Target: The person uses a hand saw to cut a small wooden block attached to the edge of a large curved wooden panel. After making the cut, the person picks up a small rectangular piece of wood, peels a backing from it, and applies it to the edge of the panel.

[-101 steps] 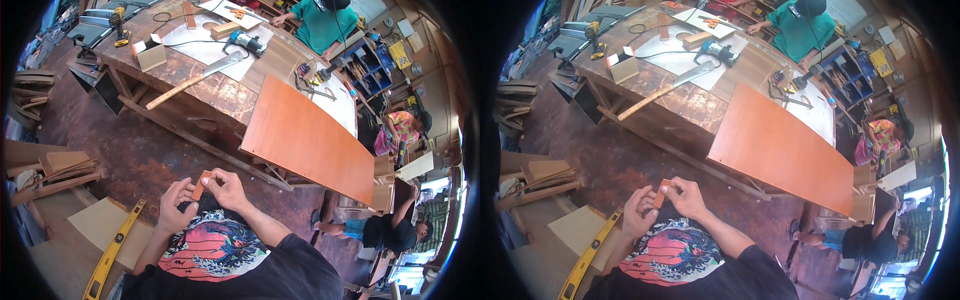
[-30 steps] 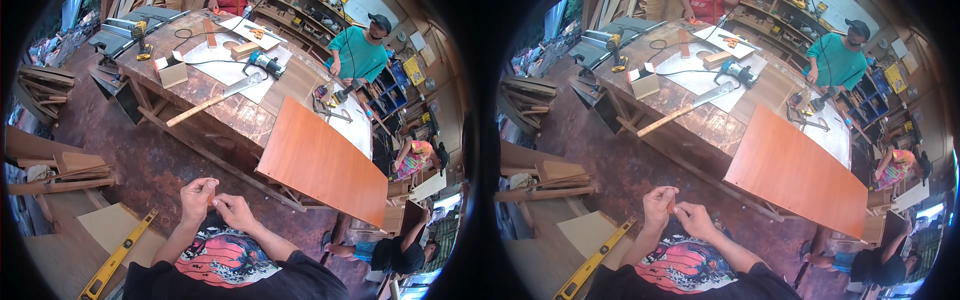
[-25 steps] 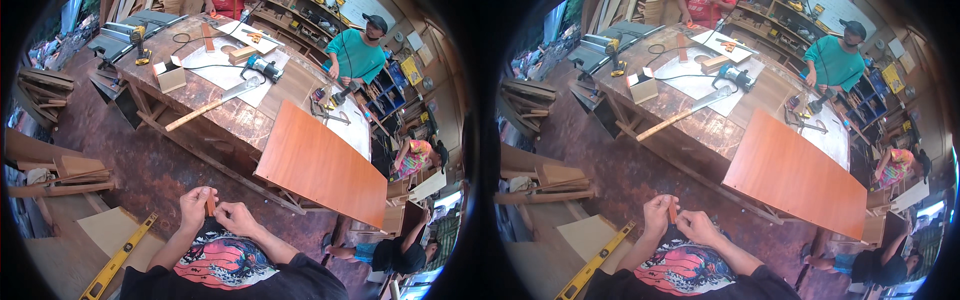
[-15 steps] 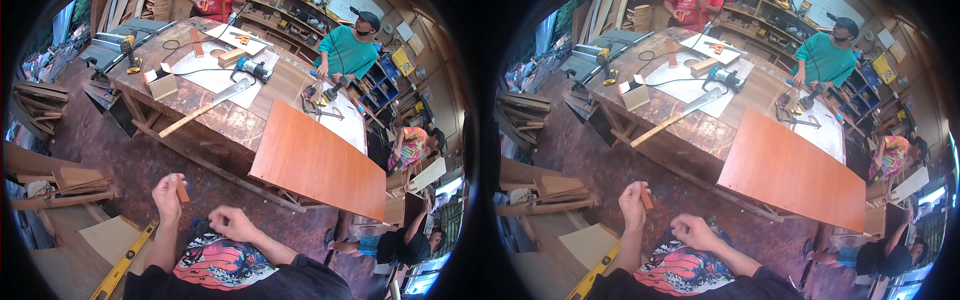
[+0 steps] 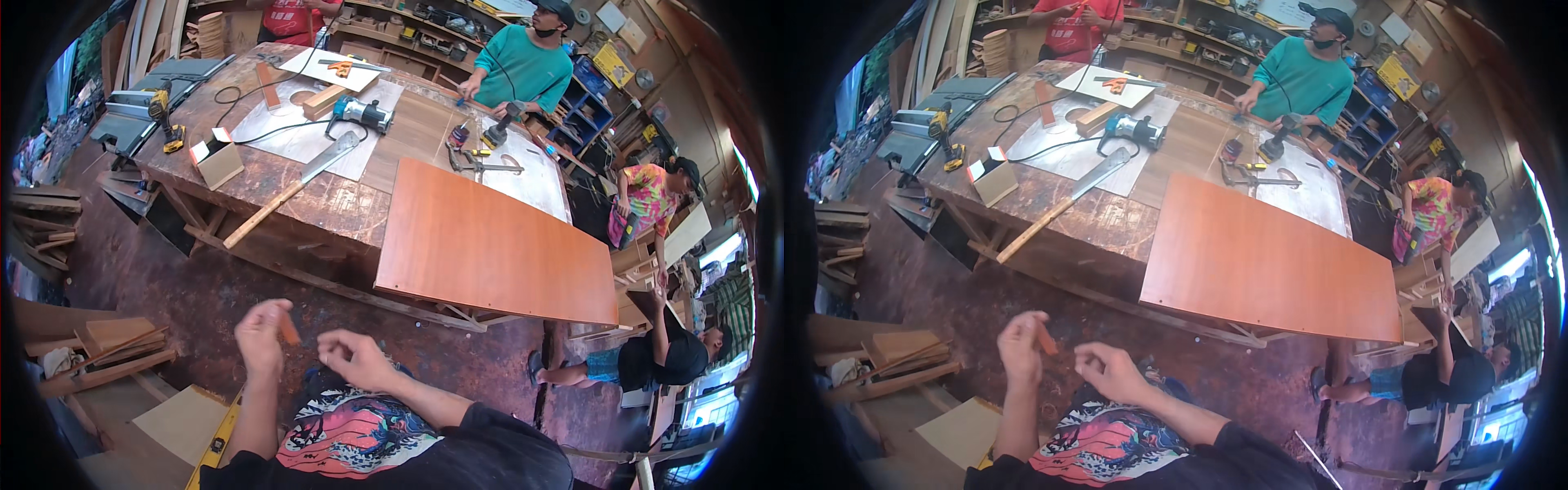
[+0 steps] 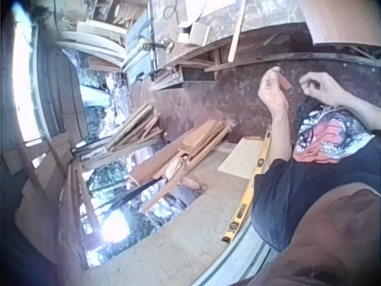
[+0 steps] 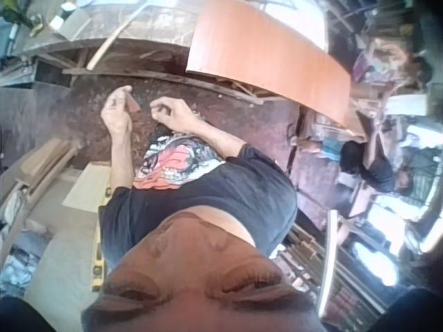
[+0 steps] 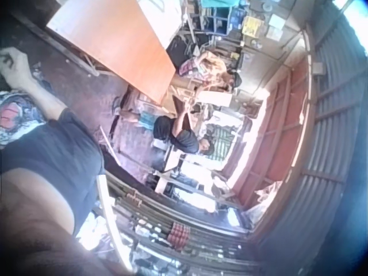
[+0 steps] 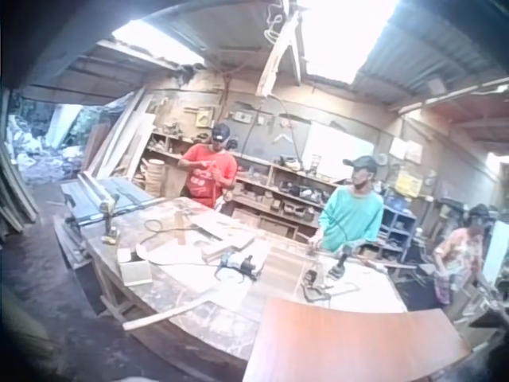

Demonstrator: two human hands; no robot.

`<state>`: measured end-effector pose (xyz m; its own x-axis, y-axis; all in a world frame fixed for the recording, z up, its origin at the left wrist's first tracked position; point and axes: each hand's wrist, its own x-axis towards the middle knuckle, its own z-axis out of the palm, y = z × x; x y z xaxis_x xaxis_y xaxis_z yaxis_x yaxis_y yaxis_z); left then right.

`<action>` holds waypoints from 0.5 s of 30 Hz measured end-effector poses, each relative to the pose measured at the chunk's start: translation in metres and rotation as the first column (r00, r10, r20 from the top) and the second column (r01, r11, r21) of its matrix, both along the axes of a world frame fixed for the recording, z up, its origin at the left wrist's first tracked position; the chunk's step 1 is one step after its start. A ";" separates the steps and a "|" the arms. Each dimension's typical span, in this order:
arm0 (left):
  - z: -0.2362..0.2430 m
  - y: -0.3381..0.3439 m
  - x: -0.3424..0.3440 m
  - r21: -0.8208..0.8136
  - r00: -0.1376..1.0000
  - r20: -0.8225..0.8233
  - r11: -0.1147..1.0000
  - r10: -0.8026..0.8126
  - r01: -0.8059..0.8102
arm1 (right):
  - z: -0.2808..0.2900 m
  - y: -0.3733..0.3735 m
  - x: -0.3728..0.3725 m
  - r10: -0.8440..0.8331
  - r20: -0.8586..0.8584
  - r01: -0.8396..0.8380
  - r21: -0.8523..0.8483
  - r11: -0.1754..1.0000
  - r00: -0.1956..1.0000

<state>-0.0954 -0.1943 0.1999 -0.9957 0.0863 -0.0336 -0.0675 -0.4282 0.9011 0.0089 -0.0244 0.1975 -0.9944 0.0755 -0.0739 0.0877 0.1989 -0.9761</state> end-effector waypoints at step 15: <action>-0.020 0.000 -0.023 0.195 0.988 0.152 0.981 -0.024 -0.006 | 0.006 0.011 0.031 0.181 -0.148 -0.144 0.233 0.962 0.972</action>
